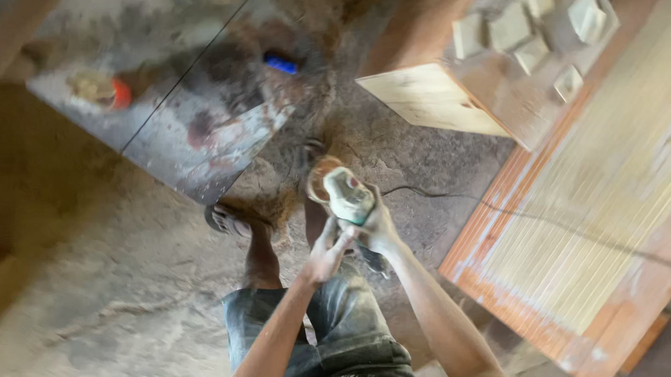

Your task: The person uses an orbital sander to smooth the surfaces of small pyramid-shaped wooden blocks on a workbench. They handle the blocks one at a time, sanding each face and then placing them back on the bench.

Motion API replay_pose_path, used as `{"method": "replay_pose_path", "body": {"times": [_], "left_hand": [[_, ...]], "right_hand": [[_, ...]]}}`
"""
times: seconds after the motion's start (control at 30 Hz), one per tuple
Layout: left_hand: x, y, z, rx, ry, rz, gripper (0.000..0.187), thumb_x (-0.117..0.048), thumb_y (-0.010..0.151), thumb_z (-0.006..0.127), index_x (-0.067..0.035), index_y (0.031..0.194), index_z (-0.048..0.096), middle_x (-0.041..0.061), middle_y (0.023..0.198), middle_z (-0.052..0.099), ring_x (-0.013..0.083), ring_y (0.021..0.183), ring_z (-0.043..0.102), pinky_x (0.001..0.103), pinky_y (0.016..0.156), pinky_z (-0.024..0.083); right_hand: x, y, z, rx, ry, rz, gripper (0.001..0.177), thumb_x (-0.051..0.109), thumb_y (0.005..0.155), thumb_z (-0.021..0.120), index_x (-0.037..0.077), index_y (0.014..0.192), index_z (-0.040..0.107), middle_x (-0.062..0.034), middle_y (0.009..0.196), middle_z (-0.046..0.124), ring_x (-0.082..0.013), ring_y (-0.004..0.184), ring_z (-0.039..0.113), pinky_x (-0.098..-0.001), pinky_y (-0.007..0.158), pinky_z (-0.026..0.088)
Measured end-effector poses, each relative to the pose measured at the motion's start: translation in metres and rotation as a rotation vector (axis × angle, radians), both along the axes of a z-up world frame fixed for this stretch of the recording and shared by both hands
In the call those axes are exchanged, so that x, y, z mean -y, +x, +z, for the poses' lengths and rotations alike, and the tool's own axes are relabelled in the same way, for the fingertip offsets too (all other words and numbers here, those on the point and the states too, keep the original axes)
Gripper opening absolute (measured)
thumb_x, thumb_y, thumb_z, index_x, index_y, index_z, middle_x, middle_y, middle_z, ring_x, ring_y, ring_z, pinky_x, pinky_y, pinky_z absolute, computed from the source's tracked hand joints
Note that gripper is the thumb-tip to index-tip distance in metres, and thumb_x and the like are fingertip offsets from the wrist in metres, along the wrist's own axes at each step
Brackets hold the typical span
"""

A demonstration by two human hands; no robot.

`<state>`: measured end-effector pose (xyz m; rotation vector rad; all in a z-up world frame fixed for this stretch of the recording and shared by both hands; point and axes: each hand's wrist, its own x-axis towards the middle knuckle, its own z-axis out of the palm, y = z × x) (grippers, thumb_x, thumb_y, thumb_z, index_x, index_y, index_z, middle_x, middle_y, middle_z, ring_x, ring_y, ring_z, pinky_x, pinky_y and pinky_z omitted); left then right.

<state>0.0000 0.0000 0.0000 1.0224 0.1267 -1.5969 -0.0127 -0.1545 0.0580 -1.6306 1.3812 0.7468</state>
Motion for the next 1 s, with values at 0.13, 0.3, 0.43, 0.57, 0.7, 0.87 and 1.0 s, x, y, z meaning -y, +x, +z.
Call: {"method": "replay_pose_path", "body": {"times": [0.13,0.3,0.43,0.57,0.7,0.87,1.0], "left_hand": [[0.069,-0.018,0.04,-0.064,-0.025,-0.217,0.101,-0.068,0.081,0.058,-0.007,0.155,0.027,0.028,0.139,0.057,0.0451,0.116,0.061,0.053,0.096,0.057],[0.161,-0.058,0.071,0.38,0.067,-0.573,0.1,-0.074,0.09,0.052,-0.001,0.155,0.031,0.027,0.143,0.056,0.0378,0.135,0.055,0.047,0.113,0.044],[0.276,-0.086,0.063,0.29,0.29,-0.765,0.1,-0.077,0.091,0.045,-0.003,0.156,0.023,0.029,0.147,0.047,0.0396,0.137,0.049,0.047,0.113,0.04],[0.396,-0.098,0.041,0.522,0.24,-0.621,0.098,-0.073,0.084,0.051,0.0,0.148,0.043,0.028,0.136,0.061,0.0391,0.129,0.058,0.044,0.107,0.045],[0.473,-0.111,0.008,0.493,0.328,-0.645,0.093,-0.075,0.089,0.048,0.001,0.142,0.052,0.028,0.13,0.067,0.0379,0.123,0.064,0.044,0.106,0.049],[0.511,-0.136,0.002,0.418,0.289,-0.523,0.092,-0.076,0.088,0.043,0.001,0.137,0.054,0.026,0.122,0.07,0.037,0.113,0.07,0.047,0.098,0.053],[0.57,-0.146,-0.019,0.361,0.199,-0.702,0.095,-0.077,0.088,0.027,0.0,0.138,0.051,0.025,0.108,0.075,0.034,0.095,0.075,0.046,0.083,0.065]], "right_hand": [[0.046,-0.086,0.025,0.181,-0.209,-0.067,0.091,0.022,0.068,0.087,0.014,0.142,0.035,-0.0208,0.134,0.064,-0.0325,0.125,0.063,-0.0479,0.104,0.052],[0.091,-0.161,0.039,0.13,-0.334,-0.281,0.09,0.027,0.074,0.087,0.013,0.142,0.031,-0.0227,0.121,0.069,-0.0386,0.11,0.069,-0.0489,0.095,0.055],[0.18,-0.184,0.021,0.192,-0.334,-0.393,0.08,0.029,0.085,0.075,0.013,0.145,0.024,-0.0267,0.121,0.067,-0.0421,0.106,0.072,-0.0487,0.088,0.06],[0.294,-0.192,-0.003,0.218,-0.409,-0.306,0.077,0.03,0.088,0.074,0.012,0.143,0.023,-0.0312,0.114,0.068,-0.0454,0.093,0.073,-0.0501,0.076,0.063],[0.369,-0.195,-0.03,0.135,-0.305,-0.354,0.047,0.034,0.11,0.049,0.012,0.145,0.026,-0.0273,0.111,0.072,-0.04,0.078,0.075,-0.0489,0.059,0.064],[0.41,-0.213,-0.033,0.177,-0.418,-0.18,0.055,0.03,0.098,0.066,0.006,0.129,0.027,-0.0254,0.094,0.072,-0.0372,0.062,0.072,-0.0469,0.046,0.06],[0.469,-0.222,-0.039,0.369,-0.573,-0.038,0.053,0.027,0.102,0.068,0.004,0.127,0.028,-0.028,0.094,0.069,-0.0324,0.068,0.075,-0.0401,0.053,0.066]]}}
